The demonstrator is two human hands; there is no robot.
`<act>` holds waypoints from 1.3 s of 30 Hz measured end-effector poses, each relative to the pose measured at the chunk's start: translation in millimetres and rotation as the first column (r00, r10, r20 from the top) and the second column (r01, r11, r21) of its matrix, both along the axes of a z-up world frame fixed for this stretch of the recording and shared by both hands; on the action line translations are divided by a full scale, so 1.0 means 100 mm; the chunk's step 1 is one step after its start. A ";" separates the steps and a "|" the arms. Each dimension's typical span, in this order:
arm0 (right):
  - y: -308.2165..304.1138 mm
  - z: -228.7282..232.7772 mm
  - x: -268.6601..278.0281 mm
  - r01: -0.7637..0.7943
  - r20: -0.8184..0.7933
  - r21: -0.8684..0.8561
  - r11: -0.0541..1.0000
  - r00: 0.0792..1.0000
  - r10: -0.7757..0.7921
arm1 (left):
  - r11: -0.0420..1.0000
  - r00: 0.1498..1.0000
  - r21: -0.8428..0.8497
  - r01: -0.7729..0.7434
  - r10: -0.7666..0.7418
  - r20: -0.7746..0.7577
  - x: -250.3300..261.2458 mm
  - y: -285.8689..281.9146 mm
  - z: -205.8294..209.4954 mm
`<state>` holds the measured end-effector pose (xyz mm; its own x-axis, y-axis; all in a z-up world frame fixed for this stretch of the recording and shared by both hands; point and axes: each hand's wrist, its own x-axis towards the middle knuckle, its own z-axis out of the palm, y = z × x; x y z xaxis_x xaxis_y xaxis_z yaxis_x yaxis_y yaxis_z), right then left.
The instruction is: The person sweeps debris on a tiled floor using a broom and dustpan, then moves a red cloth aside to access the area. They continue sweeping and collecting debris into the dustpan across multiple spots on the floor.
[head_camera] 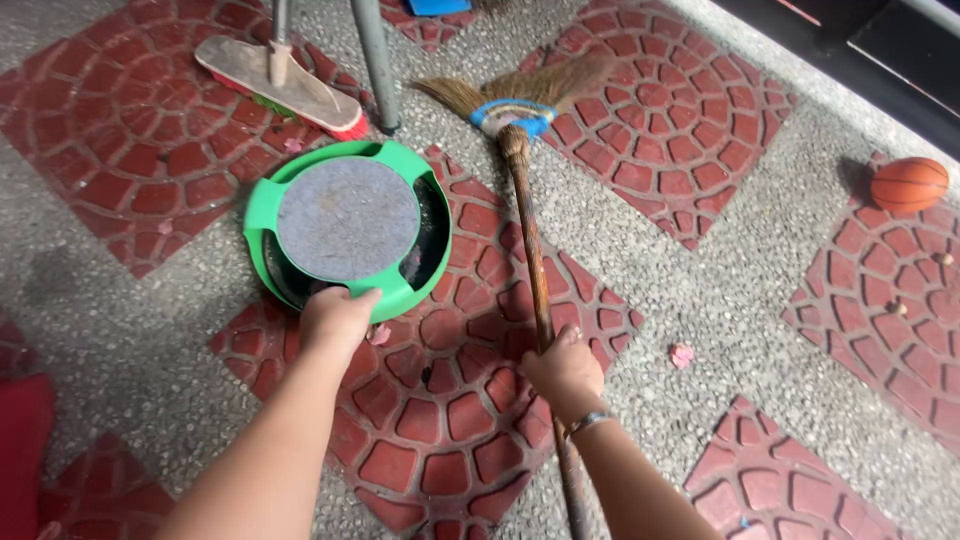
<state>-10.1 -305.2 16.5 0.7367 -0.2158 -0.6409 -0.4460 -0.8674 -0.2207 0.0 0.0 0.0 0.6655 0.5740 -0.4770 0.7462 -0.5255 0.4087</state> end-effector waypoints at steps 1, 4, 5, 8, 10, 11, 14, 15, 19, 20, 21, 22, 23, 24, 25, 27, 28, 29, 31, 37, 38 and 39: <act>-0.06 0.08 -0.01 0.008 -0.005 -0.003 1.000 1.000 -0.008 | 1.000 1.000 -0.003 0.008 -0.008 -0.005 0.00 0.01 -0.14; -0.27 0.49 0.05 0.186 0.054 0.055 0.981 0.980 -0.189 | 0.992 0.988 -0.052 -0.118 0.122 0.091 0.08 0.03 -0.28; -0.36 0.71 0.07 0.169 0.085 0.026 0.985 0.982 -0.170 | 0.950 0.948 -0.235 -0.207 0.254 0.192 0.11 0.02 -0.16; -0.70 1.23 0.21 0.115 0.152 -0.059 0.992 0.983 -0.105 | 0.881 0.866 -0.411 -0.236 0.383 0.323 0.19 0.11 0.34; -0.97 1.62 0.27 0.074 0.168 -0.119 0.990 0.984 -0.053 | 0.890 0.850 -0.398 -0.221 0.376 0.368 0.21 0.33 0.54; -1.10 1.87 0.31 0.016 0.174 -0.218 0.976 0.984 0.023 | 0.912 0.850 -0.360 -0.197 0.342 0.401 0.24 0.52 0.57; -1.42 2.71 0.43 -0.099 0.109 -0.322 0.941 0.984 0.141 | 0.928 0.864 -0.321 -0.189 0.313 0.395 0.22 1.05 0.84; -1.53 2.99 0.45 -0.159 0.024 -0.326 0.932 0.984 0.177 | 0.924 0.887 -0.322 -0.207 0.316 0.336 0.16 1.21 0.94; -2.14 3.55 0.71 -0.298 0.028 -0.451 0.841 0.937 0.347 | 0.902 0.840 -0.357 -0.242 0.379 0.387 -0.09 1.77 1.20; -2.25 3.68 0.77 -0.307 0.023 -0.480 0.822 0.932 0.361 | 0.952 0.860 -0.223 -0.211 0.289 0.420 -0.17 1.86 1.34; -2.34 3.81 0.86 -0.317 0.018 -0.506 0.802 0.926 0.377 | 0.980 0.876 -0.084 -0.181 0.199 0.438 -0.25 1.96 1.47; -2.20 3.95 0.84 -0.324 0.026 -0.509 0.798 0.920 0.390 | 0.977 0.870 -0.086 -0.195 0.212 0.446 -0.33 2.04 1.61; -2.07 4.07 0.78 -0.405 -0.018 -0.540 0.738 0.882 0.470 | 0.978 0.889 0.036 -0.204 0.170 0.426 -0.43 2.13 1.73; -1.93 4.18 0.73 -0.480 -0.065 -0.568 0.669 0.836 0.545 | 0.966 0.907 0.157 -0.208 0.130 0.400 -0.54 2.21 1.85; -1.65 4.27 0.64 -0.494 -0.070 -0.568 0.658 0.826 0.560 | 0.962 0.906 0.155 -0.225 0.148 0.396 -0.63 2.24 1.95; -1.04 4.40 0.48 -0.548 -0.057 -0.457 0.700 0.804 0.592 | 0.924 0.893 0.248 -0.291 0.170 0.416 -0.78 2.37 2.18; -0.83 4.33 0.48 -0.563 -0.052 -0.454 0.690 0.790 0.611 | 0.916 0.889 0.253 -0.312 0.188 0.418 -0.86 2.39 2.27; -0.60 4.24 0.47 -0.614 0.007 -0.417 0.670 0.735 0.678 | 0.911 0.844 0.197 -0.361 0.230 0.484 -0.95 2.42 2.36; -0.14 4.08 0.41 -0.677 0.067 -0.373 0.635 0.663 0.746 | 0.896 0.794 0.143 -0.420 0.287 0.536 -1.12 2.66 2.35; 1.20 3.35 0.39 -0.829 0.373 -0.316 0.462 0.339 0.864 | 0.823 0.462 -0.276 -0.496 0.519 0.719 -1.47 3.05 2.39; 1.41 3.21 0.41 -0.798 0.323 -0.353 0.488 0.386 0.864 | 0.797 0.446 -0.314 -0.515 0.563 0.696 -1.52 3.02 2.44; 1.61 3.10 0.44 -0.759 0.283 -0.398 0.515 0.432 0.856 | 0.772 0.424 -0.354 -0.527 0.600 0.678 -1.52 3.00 2.50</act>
<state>34.2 -144.2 326.6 0.7940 0.5470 -0.2653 0.5731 -0.8191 0.0264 -152.4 300.4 250.3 0.3310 0.9417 -0.0596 0.2929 -0.0425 0.9552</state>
